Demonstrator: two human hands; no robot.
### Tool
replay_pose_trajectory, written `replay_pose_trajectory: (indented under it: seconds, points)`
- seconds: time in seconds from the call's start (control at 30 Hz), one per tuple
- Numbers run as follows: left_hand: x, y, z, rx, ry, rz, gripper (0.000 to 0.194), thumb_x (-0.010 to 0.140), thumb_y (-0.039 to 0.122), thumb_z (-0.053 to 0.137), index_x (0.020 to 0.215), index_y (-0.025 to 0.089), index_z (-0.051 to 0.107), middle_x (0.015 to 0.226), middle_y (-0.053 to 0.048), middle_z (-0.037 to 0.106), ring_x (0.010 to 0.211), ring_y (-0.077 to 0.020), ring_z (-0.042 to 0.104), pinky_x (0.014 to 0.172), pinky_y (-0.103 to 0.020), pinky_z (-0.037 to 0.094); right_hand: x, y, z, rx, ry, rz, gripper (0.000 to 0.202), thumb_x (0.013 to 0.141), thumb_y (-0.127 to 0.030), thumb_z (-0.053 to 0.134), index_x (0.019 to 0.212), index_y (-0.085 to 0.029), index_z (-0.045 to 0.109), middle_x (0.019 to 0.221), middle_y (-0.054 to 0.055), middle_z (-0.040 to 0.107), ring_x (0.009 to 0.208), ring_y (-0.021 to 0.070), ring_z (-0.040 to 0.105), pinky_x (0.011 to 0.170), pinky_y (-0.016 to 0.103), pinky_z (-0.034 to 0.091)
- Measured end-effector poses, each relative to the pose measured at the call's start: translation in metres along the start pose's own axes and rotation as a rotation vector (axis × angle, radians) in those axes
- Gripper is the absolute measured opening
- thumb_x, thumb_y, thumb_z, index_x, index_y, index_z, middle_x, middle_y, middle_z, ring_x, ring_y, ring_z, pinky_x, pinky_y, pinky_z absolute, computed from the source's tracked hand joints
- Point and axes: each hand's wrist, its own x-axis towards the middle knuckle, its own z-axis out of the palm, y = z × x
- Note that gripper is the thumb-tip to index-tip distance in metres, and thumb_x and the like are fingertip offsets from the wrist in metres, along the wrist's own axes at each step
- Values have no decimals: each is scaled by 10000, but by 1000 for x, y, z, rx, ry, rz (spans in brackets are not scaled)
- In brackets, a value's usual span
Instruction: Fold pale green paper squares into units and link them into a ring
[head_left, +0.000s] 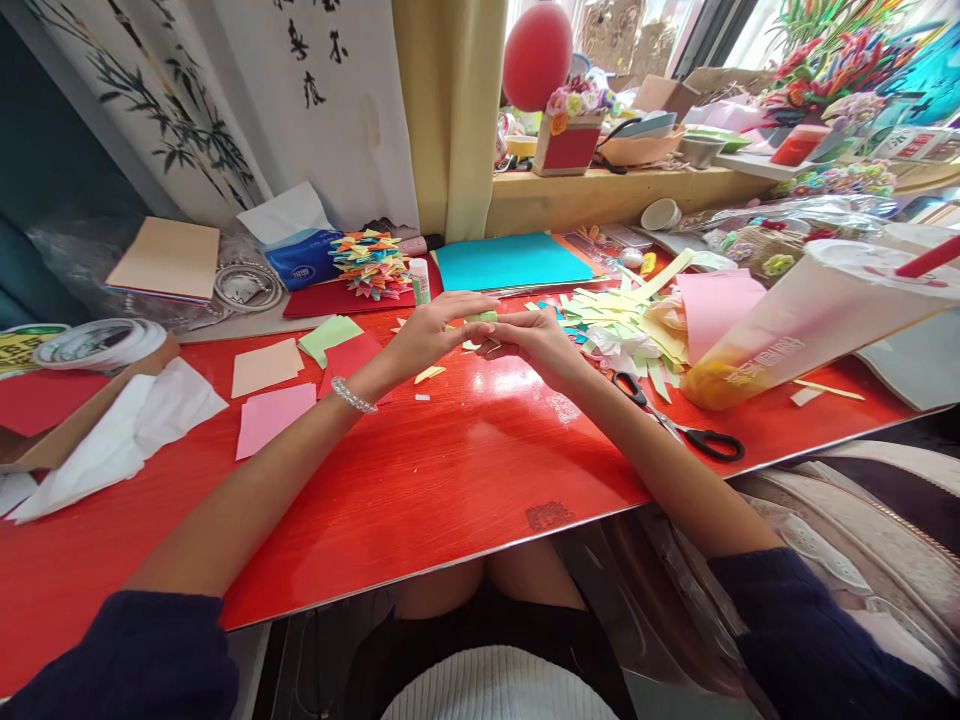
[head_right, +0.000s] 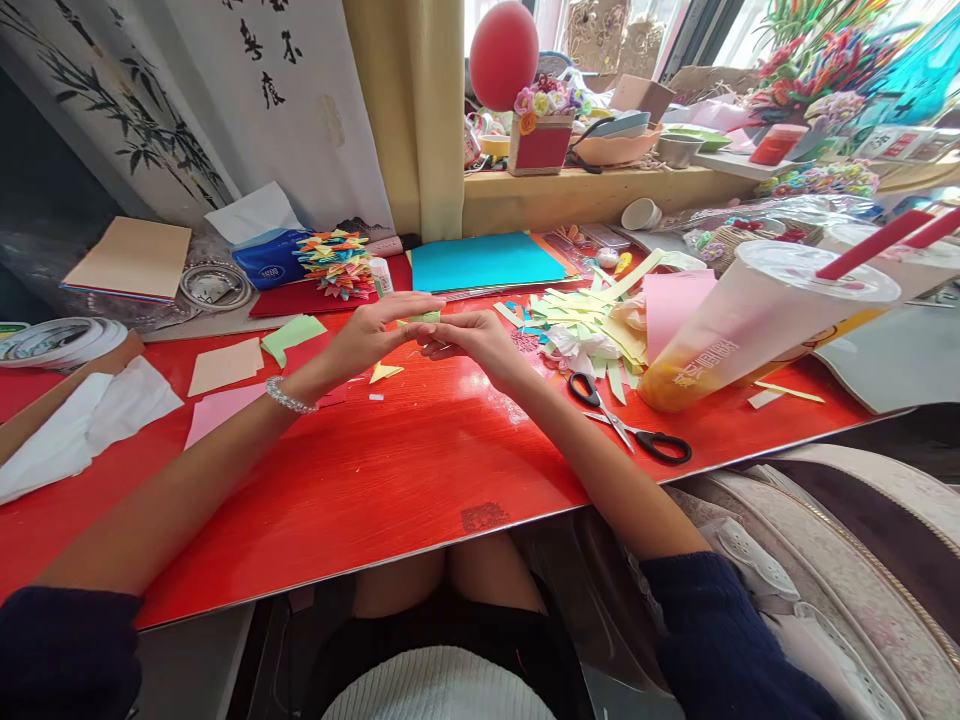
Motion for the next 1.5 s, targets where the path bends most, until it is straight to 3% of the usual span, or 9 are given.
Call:
replay_pose_trajectory:
  seconds: [0.17, 0.4, 0.53, 0.63, 0.73, 0.8, 0.97, 1.27, 1.5]
  points:
    - [-1, 1, 0, -202, 10, -120, 459, 841, 480, 607, 1201, 198, 644, 1218, -93, 663, 1097, -212, 613, 916, -307, 477, -1, -1, 3, -50, 28, -59, 195, 806, -359, 681, 904, -214, 769, 848, 27, 742, 774, 138, 690, 784, 309, 576]
    - [1, 6, 6, -479, 62, -167, 346, 829, 415, 649, 1093, 194, 686, 1004, -57, 714, 874, -143, 633, 763, -245, 482, -3, -5, 7, -37, 73, -113, 203, 806, -399, 676, 844, -220, 763, 828, 17, 727, 739, 127, 681, 704, 267, 566]
    - [2, 3, 9, -575, 129, -190, 312, 817, 419, 659, 1008, 179, 714, 948, -52, 715, 827, -138, 629, 773, -269, 487, -4, -6, 9, -57, 52, -96, 280, 814, -452, 651, 910, -206, 743, 899, 36, 723, 772, 141, 683, 701, 278, 566]
    - [4, 4, 10, -574, 181, -217, 305, 802, 429, 672, 948, 167, 727, 936, -56, 712, 850, -152, 632, 803, -293, 493, -3, -5, 9, -163, 73, -124, 334, 828, -492, 620, 927, -187, 717, 869, 33, 707, 731, 127, 670, 670, 265, 559]
    - [5, 6, 12, -550, 216, -234, 303, 788, 432, 686, 928, 167, 727, 936, -56, 712, 855, -148, 631, 809, -291, 499, -1, -3, 7, -261, 203, -180, 343, 796, -509, 651, 830, -168, 663, 754, 12, 648, 640, 99, 616, 596, 232, 541]
    - [5, 8, 13, -563, 227, -245, 306, 790, 442, 681, 919, 168, 724, 938, -57, 711, 853, -145, 635, 802, -288, 512, -1, -3, 6, -272, 248, -196, 355, 759, -517, 684, 842, -180, 607, 781, 9, 620, 656, 101, 607, 558, 218, 536]
    - [3, 10, 15, -593, 232, -324, 336, 772, 469, 687, 875, 149, 694, 902, -61, 701, 798, -143, 657, 745, -282, 543, -1, -4, 6, -237, 138, -132, 404, 795, -539, 631, 987, -186, 588, 959, 41, 644, 779, 131, 656, 635, 243, 580]
    - [4, 9, 16, -642, 258, -407, 237, 771, 357, 705, 856, 155, 617, 830, -29, 656, 720, -124, 657, 680, -259, 549, 2, -2, 4, -184, 140, -146, 259, 825, -400, 655, 885, -153, 609, 851, 30, 642, 716, 124, 663, 628, 260, 590]
    - [4, 8, 17, -603, 314, -379, 191, 765, 320, 716, 808, 147, 649, 785, -34, 663, 729, -129, 642, 627, -247, 529, 2, 0, 5, -194, 106, -100, 312, 787, -450, 680, 890, -164, 610, 887, 35, 654, 763, 138, 669, 619, 244, 572]
